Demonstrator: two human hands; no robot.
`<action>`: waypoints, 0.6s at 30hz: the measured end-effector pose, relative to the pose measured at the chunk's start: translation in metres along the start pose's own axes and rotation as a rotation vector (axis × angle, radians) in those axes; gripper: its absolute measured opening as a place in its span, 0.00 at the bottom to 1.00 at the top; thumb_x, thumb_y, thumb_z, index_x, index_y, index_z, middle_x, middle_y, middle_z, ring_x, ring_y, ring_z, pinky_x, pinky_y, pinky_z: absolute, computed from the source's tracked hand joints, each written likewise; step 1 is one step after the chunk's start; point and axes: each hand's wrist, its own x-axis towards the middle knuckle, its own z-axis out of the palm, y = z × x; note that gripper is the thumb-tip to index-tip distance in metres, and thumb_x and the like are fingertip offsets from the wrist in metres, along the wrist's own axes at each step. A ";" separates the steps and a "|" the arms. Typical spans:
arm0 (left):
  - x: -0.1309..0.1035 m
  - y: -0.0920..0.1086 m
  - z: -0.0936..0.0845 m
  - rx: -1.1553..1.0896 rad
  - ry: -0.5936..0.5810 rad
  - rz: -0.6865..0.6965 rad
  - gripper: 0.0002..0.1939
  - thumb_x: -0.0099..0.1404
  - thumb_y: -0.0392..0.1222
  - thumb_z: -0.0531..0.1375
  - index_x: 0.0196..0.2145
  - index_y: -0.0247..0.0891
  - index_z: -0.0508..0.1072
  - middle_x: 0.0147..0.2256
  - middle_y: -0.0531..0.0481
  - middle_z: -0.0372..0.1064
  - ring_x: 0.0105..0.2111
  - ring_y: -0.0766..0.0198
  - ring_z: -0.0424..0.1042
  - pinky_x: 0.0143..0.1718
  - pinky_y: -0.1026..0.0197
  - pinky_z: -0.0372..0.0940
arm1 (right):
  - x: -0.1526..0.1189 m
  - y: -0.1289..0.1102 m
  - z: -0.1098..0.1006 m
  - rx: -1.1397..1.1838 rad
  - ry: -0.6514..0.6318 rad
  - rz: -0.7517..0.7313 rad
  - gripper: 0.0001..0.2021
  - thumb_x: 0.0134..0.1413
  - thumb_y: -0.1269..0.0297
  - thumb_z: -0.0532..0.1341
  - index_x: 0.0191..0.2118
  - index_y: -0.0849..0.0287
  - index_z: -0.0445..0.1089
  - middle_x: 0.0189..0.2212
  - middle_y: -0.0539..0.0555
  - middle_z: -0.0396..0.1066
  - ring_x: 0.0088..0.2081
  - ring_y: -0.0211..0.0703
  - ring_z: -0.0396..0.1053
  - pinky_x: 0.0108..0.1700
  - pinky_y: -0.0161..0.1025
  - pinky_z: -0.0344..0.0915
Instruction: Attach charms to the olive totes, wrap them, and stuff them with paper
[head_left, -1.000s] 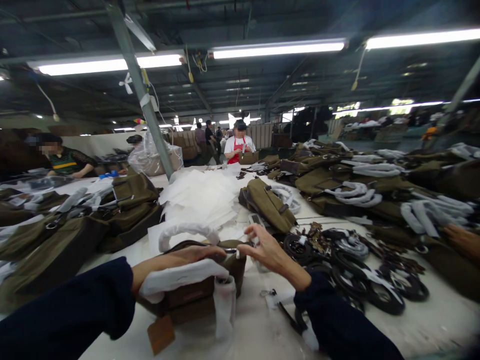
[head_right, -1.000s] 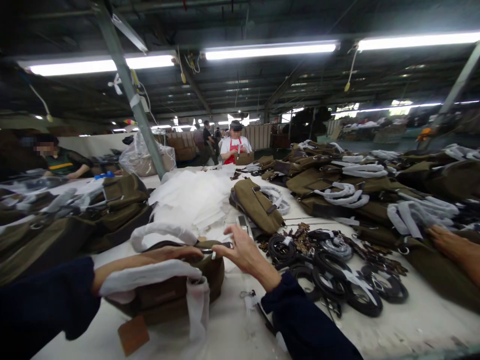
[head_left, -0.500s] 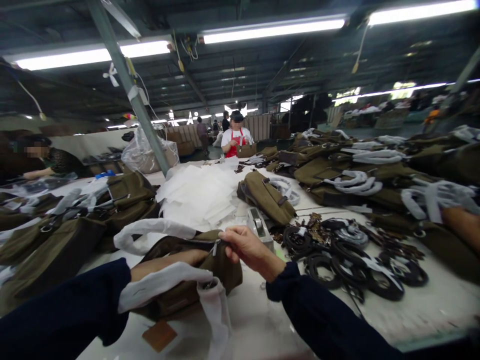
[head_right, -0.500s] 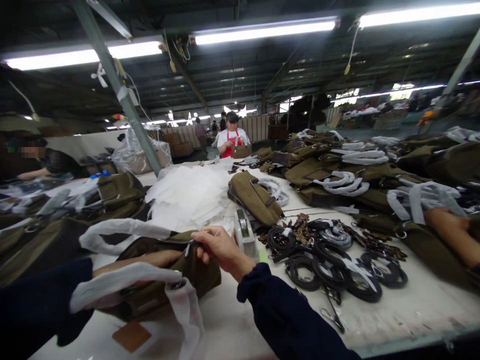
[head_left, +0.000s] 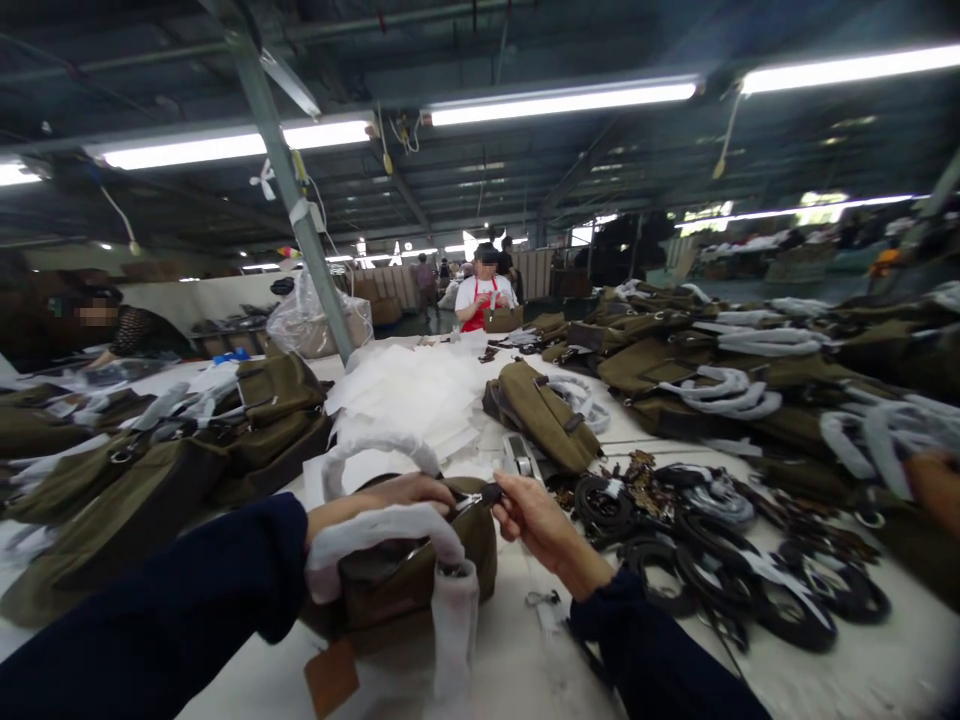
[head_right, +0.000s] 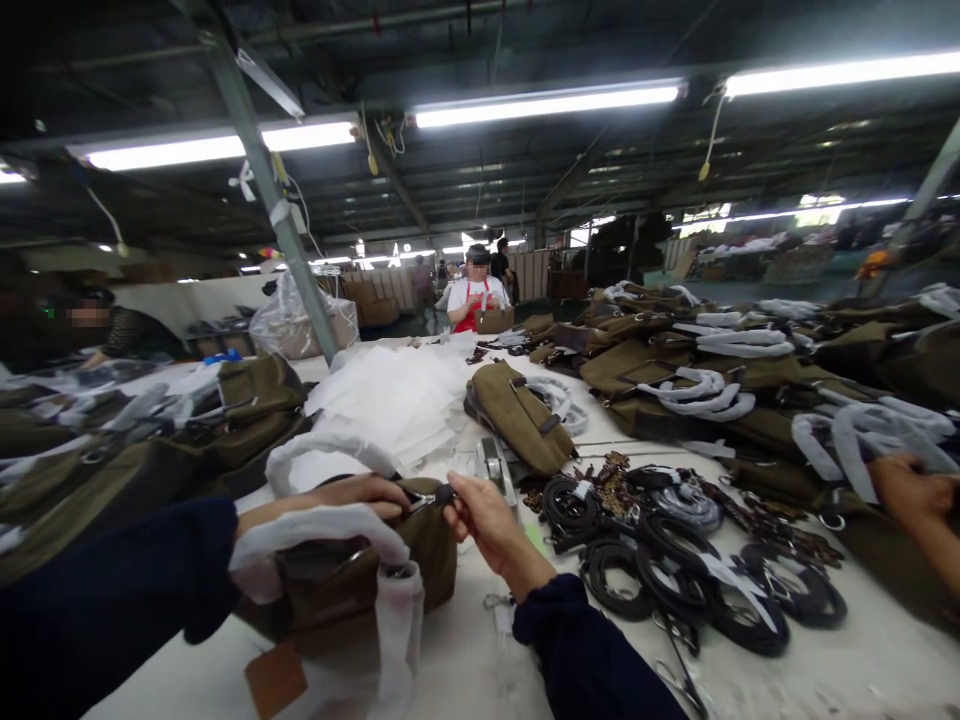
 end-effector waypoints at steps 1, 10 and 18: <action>0.009 -0.002 0.002 0.000 0.006 -0.072 0.25 0.61 0.63 0.55 0.39 0.39 0.77 0.36 0.45 0.74 0.35 0.54 0.72 0.35 0.59 0.66 | -0.001 0.000 0.001 -0.015 -0.008 -0.014 0.21 0.52 0.47 0.64 0.25 0.60 0.61 0.15 0.44 0.63 0.12 0.27 0.54 0.16 0.27 0.49; 0.047 -0.010 0.030 0.107 0.227 -0.144 0.19 0.61 0.52 0.56 0.21 0.34 0.70 0.19 0.52 0.61 0.22 0.66 0.60 0.22 0.63 0.53 | -0.002 0.000 0.012 -0.444 0.038 -0.111 0.23 0.54 0.43 0.59 0.22 0.58 0.61 0.14 0.45 0.62 0.13 0.30 0.56 0.15 0.30 0.50; 0.038 0.018 0.011 0.603 0.219 -0.098 0.08 0.60 0.42 0.56 0.29 0.38 0.74 0.26 0.46 0.70 0.30 0.55 0.70 0.33 0.58 0.59 | 0.010 0.001 0.005 -0.806 0.180 -0.196 0.18 0.55 0.53 0.56 0.19 0.57 0.59 0.12 0.45 0.59 0.14 0.32 0.54 0.17 0.32 0.49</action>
